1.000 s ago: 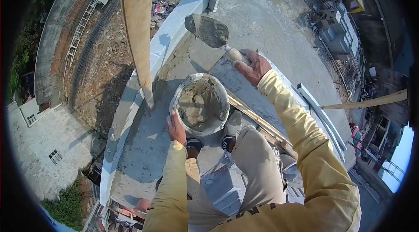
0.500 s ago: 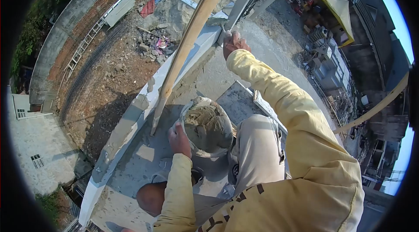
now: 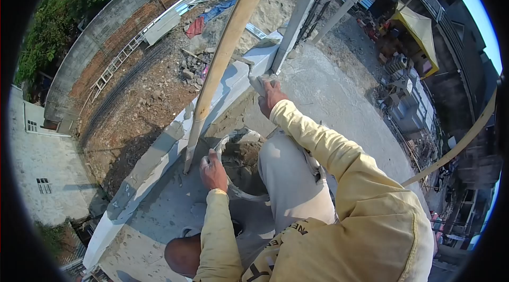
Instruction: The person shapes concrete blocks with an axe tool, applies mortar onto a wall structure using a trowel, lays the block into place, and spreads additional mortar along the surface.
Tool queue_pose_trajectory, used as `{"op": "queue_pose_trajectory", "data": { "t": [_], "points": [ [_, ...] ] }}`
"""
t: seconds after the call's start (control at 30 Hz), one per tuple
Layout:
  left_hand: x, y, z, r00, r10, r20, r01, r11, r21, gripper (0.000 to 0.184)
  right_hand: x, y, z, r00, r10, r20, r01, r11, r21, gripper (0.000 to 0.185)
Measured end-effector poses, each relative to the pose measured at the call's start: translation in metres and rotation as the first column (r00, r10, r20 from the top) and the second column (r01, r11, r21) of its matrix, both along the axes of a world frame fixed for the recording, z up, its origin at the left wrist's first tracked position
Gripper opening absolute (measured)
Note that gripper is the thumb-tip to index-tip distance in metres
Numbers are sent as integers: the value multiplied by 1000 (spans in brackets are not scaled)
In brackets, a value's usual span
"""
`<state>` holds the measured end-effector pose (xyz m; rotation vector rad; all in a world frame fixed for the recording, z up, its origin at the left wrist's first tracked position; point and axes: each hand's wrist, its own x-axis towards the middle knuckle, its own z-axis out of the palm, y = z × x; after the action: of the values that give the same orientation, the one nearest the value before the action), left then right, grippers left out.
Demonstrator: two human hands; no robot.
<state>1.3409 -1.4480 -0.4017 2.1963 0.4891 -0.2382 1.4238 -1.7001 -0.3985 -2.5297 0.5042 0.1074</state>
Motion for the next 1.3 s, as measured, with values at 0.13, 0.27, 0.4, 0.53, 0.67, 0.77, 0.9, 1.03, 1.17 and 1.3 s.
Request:
{"op": "queue_pose_trajectory", "data": {
  "t": [0.13, 0.27, 0.4, 0.53, 0.67, 0.77, 0.9, 1.03, 1.17, 1.3],
  "points": [
    [-2, 3, -18, 998, 63, 28, -64, 998, 25, 66, 7, -9, 2, 952, -266, 151, 258, 963, 71, 62],
    [1, -3, -15, 994, 75, 75, -82, 993, 89, 61, 55, -30, -36, 530, -797, -288, 703, 223, 676, 48],
    [3, -12, -8, 994, 49, 97, -61, 990, 127, 60, 35, -14, -5, 884, -459, -91, 468, 868, 167, 49],
    [4, -11, -15, 993, 53, 107, -62, 995, 84, 59, 11, -20, -22, 963, -243, -120, 249, 968, 37, 53],
    [4, -10, -12, 995, 55, 85, -58, 998, 40, 57, -19, -21, 3, 978, -194, -71, 194, 981, -2, 55],
    [7, -7, -14, 998, 37, 52, -39, 999, 37, 57, -30, -14, 9, 993, -55, -102, 55, 998, -3, 54],
    [6, -12, -18, 979, 74, 192, -93, 991, 92, 57, -36, -11, 2, 999, 8, -38, -10, 999, -51, 51],
    [7, -6, -11, 997, 32, 77, -38, 996, 81, 55, -34, -12, 0, 992, 122, -43, -125, 990, -73, 53],
    [4, -5, -15, 987, 58, 150, -75, 992, 106, 53, -42, -33, -2, 982, 189, 20, -189, 982, -2, 54],
    [10, -6, -2, 996, 0, 91, -6, 998, 64, 53, -65, -56, 19, 914, 185, 361, -265, 946, 186, 55]
  ]
}}
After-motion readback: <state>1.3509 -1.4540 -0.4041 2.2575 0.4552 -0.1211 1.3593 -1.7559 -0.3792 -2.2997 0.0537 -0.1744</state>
